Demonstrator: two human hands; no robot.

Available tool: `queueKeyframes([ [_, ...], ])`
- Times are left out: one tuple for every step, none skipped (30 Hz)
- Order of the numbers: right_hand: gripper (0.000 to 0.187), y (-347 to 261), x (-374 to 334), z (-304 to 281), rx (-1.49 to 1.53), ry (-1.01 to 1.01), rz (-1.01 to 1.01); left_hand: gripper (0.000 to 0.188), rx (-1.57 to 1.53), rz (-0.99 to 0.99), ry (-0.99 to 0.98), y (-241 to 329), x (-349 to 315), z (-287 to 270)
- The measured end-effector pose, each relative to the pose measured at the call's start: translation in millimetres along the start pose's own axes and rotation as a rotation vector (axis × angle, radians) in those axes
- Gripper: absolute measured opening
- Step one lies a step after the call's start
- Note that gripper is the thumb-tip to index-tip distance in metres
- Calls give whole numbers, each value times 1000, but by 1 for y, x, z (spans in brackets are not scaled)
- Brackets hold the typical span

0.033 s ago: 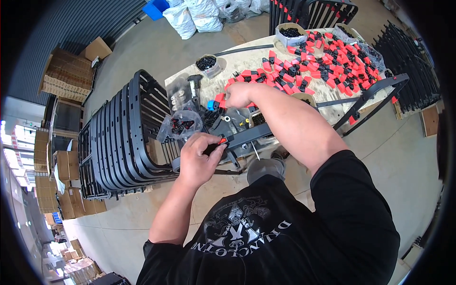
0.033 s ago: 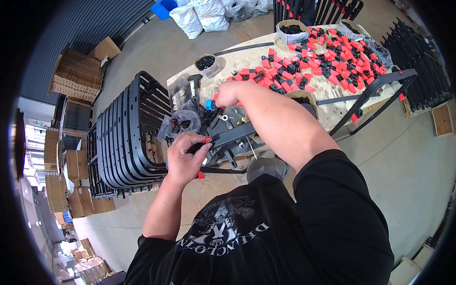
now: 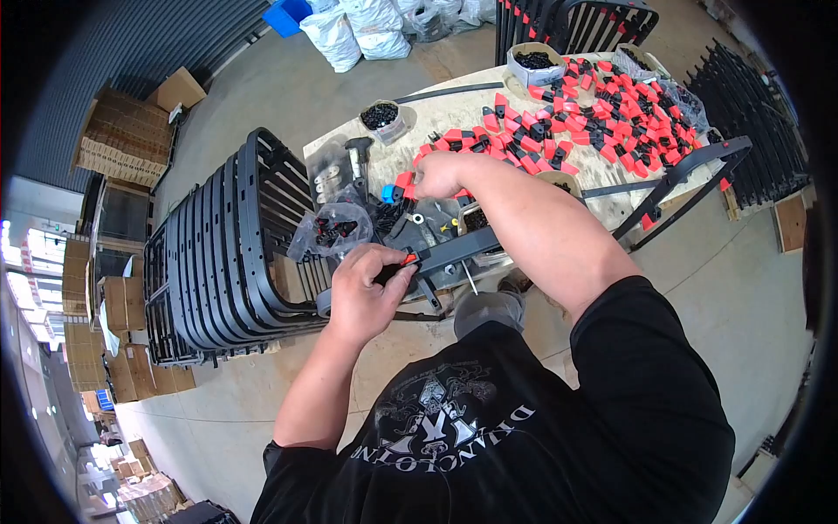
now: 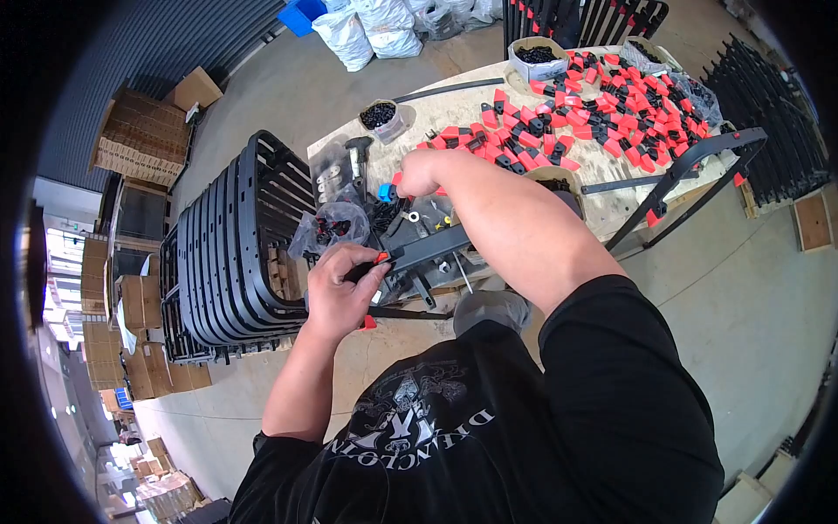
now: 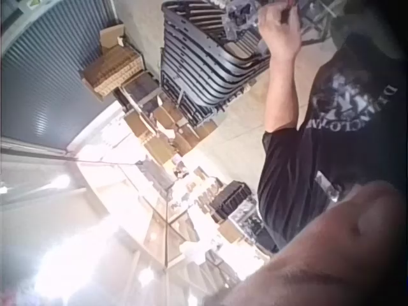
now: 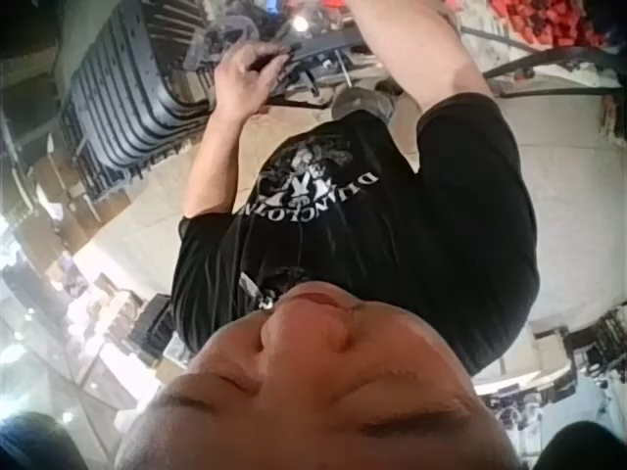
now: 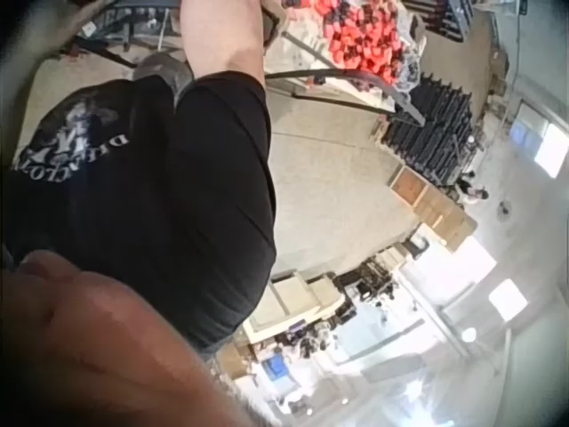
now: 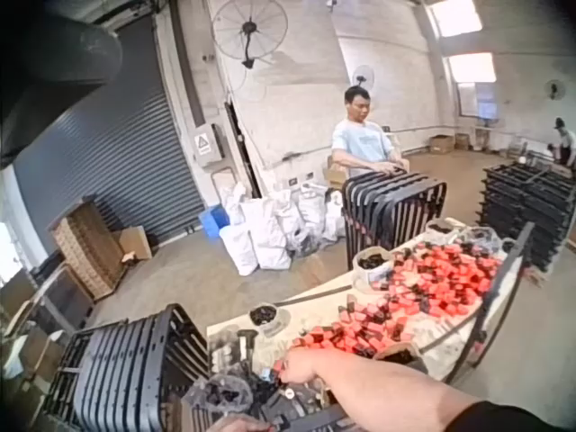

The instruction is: Assembling black metal frames using plastic caps and fasteners in a manufacturing setting.

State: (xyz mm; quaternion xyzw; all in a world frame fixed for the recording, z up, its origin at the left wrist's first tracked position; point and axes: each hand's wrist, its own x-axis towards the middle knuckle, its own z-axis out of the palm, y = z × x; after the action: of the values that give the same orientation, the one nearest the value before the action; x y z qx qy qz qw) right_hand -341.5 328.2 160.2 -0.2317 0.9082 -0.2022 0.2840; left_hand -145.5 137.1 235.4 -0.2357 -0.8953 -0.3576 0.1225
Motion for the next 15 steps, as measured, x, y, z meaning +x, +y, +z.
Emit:
queueKeyframes([
  [52, 0, -1, 0, -2, -1, -2, 18, -9, -22, -21, 1, 1, -2],
  [52, -1, -1, 0, 4, 8, 1, 17, -18, -44, -41, 1, 1, -3],
  [52, -2, -2, 1, 9, 16, 4, 17, -18, -45, -40, 0, 2, -4],
  [52, -3, -2, 1, 8, 15, 3, 17, -21, -48, -53, -1, 1, -5],
  [51, -4, -3, 1, 17, 22, 1, 17, -25, -50, -67, -2, 1, -5],
  [51, -5, -3, 1, 27, 30, 0, 17, -26, -51, -67, -3, 2, -6],
  [51, -4, -2, 1, 28, 30, 2, 17, -15, -44, -81, -3, 3, -7],
  [51, -3, -1, 0, 23, 14, 8, 18, -4, -36, -95, -3, 4, -7],
  [51, -2, 0, 0, 18, -1, 13, 18, -6, -34, -98, -3, 4, -7],
  [51, -2, 1, 1, 20, -1, 15, 18, -15, 4, -90, -3, 5, -6],
  [50, -2, 1, 2, 10, 22, 7, 19, -24, 43, -81, -4, 6, -6],
  [50, -2, 1, 3, 0, 45, 0, 19, -25, 44, -84, -6, 6, -6],
  [50, -3, 1, 2, 3, 45, 2, 20, -32, 67, -81, -9, 4, -5],
  [51, -4, 0, 0, 7, 33, 0, 22, -38, 89, -79, -10, 3, -4],
  [51, -6, 0, -1, 12, 21, -1, 22, -38, 89, -81, -9, 2, -4],
])
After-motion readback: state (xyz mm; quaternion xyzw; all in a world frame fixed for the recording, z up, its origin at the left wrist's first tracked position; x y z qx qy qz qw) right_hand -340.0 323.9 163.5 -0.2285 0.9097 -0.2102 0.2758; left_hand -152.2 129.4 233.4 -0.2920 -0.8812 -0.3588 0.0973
